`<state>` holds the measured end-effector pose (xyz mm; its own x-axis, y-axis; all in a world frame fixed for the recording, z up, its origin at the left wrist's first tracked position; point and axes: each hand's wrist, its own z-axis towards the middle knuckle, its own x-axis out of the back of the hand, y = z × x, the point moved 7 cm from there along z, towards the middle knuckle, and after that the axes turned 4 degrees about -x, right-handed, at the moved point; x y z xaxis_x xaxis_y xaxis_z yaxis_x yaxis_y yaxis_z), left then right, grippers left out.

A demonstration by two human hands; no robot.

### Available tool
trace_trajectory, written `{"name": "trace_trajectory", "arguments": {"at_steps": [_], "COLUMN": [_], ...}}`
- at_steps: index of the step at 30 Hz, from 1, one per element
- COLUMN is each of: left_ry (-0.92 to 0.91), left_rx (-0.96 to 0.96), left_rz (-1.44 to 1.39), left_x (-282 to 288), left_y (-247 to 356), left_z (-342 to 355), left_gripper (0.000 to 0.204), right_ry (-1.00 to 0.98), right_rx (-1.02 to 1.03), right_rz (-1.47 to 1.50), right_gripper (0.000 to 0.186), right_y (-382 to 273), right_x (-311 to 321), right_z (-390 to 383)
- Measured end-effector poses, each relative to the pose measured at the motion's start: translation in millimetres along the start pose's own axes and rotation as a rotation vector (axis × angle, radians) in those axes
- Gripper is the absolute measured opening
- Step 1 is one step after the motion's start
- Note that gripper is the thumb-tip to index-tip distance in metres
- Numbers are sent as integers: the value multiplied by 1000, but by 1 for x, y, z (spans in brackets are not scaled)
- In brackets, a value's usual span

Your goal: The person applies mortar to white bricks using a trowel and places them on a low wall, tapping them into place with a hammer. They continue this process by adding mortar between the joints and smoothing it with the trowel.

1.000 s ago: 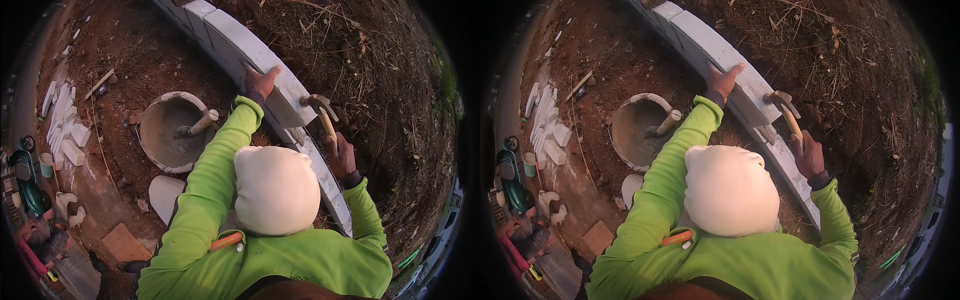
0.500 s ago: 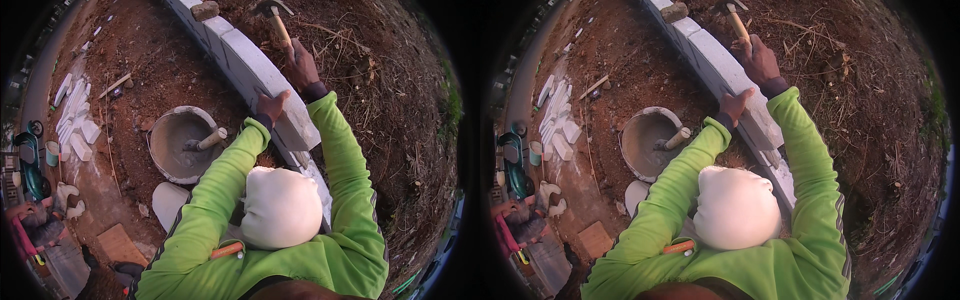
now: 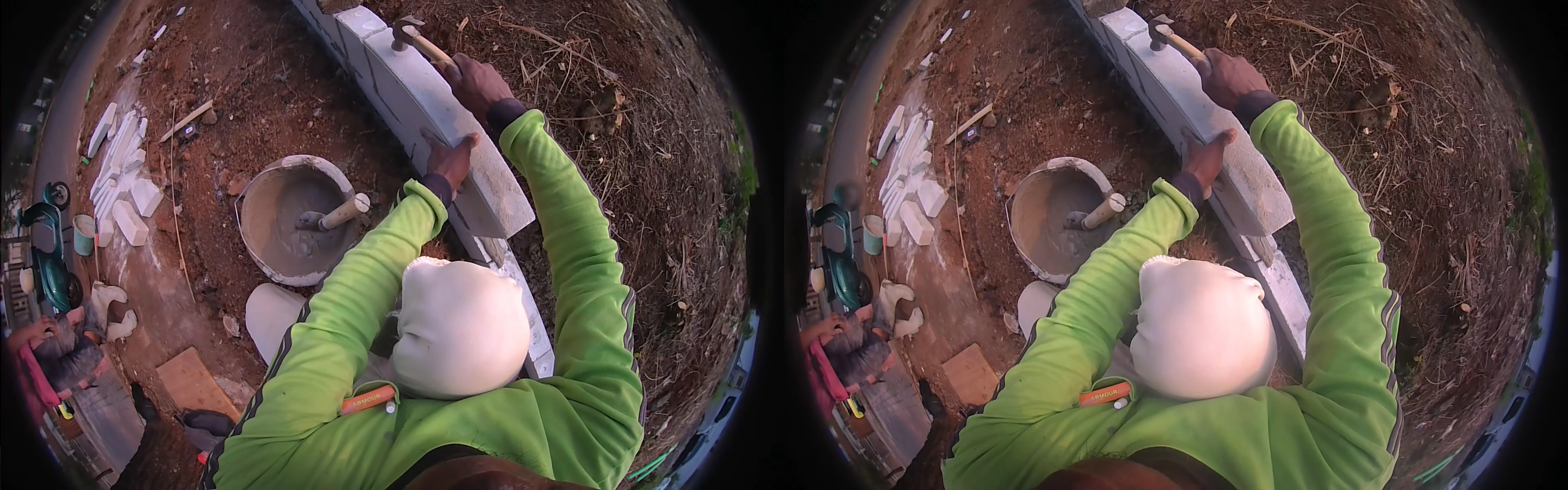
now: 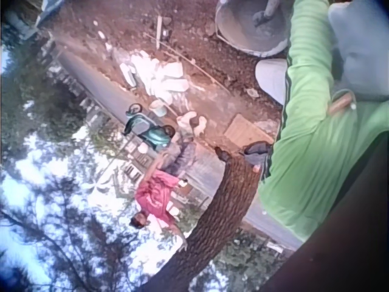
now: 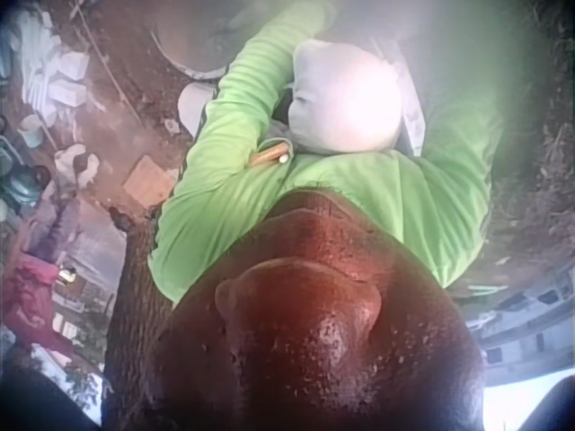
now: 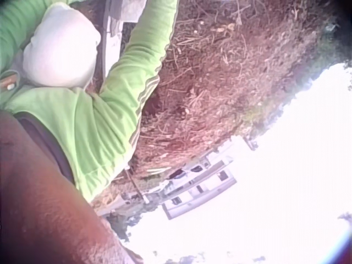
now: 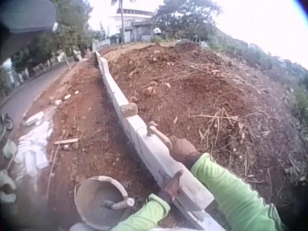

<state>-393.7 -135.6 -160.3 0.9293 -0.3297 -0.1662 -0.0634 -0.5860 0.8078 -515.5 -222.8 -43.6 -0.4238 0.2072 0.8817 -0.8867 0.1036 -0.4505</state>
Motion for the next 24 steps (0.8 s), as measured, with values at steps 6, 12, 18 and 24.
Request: {"name": "trace_trajectory", "arguments": {"at_steps": [6,12,18,24], "left_ry": [-31,-5,-12,9], "left_rx": [-21,-71,-125,-133], "left_rz": [-44,-28,1,15], "left_x": [-4,-3,-9,-5], "left_y": [-1,1,-9,-18], "left_z": [6,4,23,32], "left_gripper": [127,121,111,97], "right_ry": [-16,-111,-385,-472], "right_rx": [-132,-584,-853,-855], "right_rz": [52,885,967,850], "right_gripper": [42,41,34,28], "right_y": [13,67,115,115], "right_x": [-13,-20,-82,-106], "right_z": [0,14,40,34]}}
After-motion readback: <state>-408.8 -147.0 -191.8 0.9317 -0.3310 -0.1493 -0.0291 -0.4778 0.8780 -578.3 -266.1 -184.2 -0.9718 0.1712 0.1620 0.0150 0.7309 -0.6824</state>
